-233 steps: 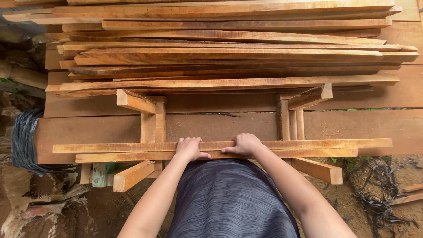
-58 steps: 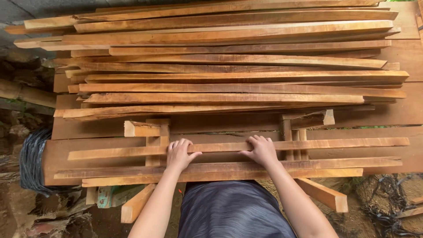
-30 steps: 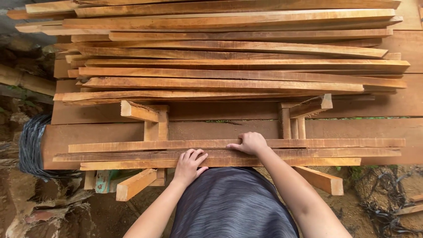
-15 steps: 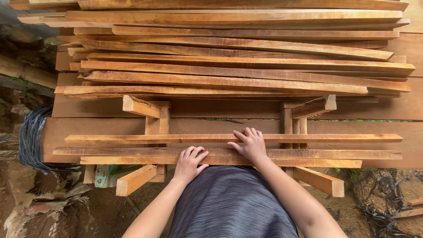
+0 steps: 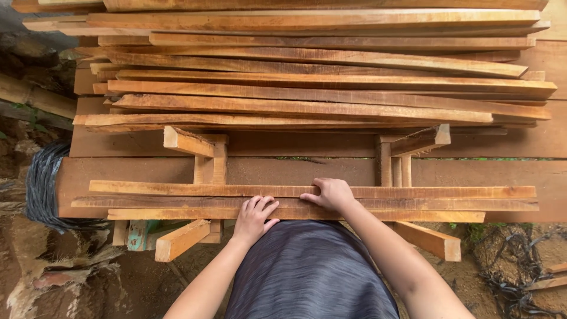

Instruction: Bundling thin wood planks together with ties and then arranging individual pieces onto wooden supports in a workshop.

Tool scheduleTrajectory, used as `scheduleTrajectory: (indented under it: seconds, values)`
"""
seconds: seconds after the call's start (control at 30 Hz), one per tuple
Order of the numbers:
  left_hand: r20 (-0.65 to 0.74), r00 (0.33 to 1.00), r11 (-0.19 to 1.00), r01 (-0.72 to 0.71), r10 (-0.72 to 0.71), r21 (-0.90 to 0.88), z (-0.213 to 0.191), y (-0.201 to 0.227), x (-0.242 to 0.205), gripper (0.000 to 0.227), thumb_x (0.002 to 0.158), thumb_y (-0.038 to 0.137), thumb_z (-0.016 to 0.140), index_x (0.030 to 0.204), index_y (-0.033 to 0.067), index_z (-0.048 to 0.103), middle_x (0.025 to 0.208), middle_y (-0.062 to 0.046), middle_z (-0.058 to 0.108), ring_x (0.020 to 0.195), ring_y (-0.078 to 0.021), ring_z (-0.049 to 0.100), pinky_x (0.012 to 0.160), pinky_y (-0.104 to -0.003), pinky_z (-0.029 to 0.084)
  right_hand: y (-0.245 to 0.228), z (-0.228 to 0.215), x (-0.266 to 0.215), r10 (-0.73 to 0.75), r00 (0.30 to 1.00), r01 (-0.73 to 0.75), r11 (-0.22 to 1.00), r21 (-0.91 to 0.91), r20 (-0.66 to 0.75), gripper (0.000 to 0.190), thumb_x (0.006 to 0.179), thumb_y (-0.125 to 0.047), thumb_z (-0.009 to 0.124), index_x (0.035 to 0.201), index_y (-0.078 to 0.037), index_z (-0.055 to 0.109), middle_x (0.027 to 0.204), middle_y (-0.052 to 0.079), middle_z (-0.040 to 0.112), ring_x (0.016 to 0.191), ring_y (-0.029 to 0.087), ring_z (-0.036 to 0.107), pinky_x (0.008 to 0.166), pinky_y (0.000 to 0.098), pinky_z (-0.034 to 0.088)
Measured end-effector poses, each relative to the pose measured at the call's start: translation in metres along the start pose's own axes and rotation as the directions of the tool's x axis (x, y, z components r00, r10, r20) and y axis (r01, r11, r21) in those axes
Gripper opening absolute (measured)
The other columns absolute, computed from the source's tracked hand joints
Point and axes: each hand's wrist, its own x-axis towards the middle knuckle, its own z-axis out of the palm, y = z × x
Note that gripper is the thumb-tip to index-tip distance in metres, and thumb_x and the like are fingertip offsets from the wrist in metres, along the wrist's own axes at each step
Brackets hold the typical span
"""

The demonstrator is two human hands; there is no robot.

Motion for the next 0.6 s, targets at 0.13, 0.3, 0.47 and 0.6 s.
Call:
scheduleTrajectory:
  seconds: [0.13,0.3,0.47,0.6]
  values:
    - [-0.011,1.000,1.000,-0.002,0.002,0.003,0.000,0.000,-0.002,0.054,0.083,0.052,0.072,0.133,0.0344,0.063,0.134,0.007,0.055,0.126,-0.0201,0.048,0.105,-0.041,0.039,-0.012,-0.019,0.007,0.081,0.979,-0.069,0.995,-0.072,0.185,0.073,0.079,-0.087,0.049,0.101,-0.024,0.076,0.098,0.010,0.078,0.101,0.033,0.074,0.087,0.0454,0.058]
    - [-0.031,0.999,1.000,0.010,-0.010,-0.009,0.000,0.001,0.000,0.053,0.081,0.052,0.073,0.131,0.0349,0.064,0.133,0.008,0.056,0.126,-0.0195,0.048,0.104,-0.040,0.039,-0.011,-0.022,0.008,0.086,0.967,-0.059,0.991,-0.118,0.241,0.081,0.074,-0.092,0.049,0.106,-0.023,0.076,0.101,0.013,0.077,0.105,0.034,0.074,0.089,0.0443,0.058]
    - [-0.029,0.999,0.999,0.027,-0.027,-0.031,0.007,0.000,0.000,0.054,0.080,0.053,0.074,0.130,0.0364,0.064,0.132,0.010,0.056,0.126,-0.0179,0.048,0.104,-0.040,0.039,-0.008,-0.020,0.009,0.087,0.968,-0.064,0.992,-0.105,0.235,0.084,0.073,-0.094,0.049,0.107,-0.022,0.076,0.101,0.013,0.077,0.105,0.034,0.074,0.089,0.0446,0.058]
    - [0.012,0.999,0.998,0.047,-0.047,-0.049,0.004,-0.001,0.000,0.053,0.082,0.053,0.074,0.131,0.0370,0.063,0.133,0.011,0.055,0.127,-0.0174,0.047,0.105,-0.040,0.037,-0.011,-0.024,0.006,0.087,0.970,-0.071,0.994,-0.079,0.228,0.081,0.074,-0.092,0.050,0.106,-0.022,0.075,0.100,0.014,0.077,0.105,0.035,0.073,0.089,0.0453,0.058]
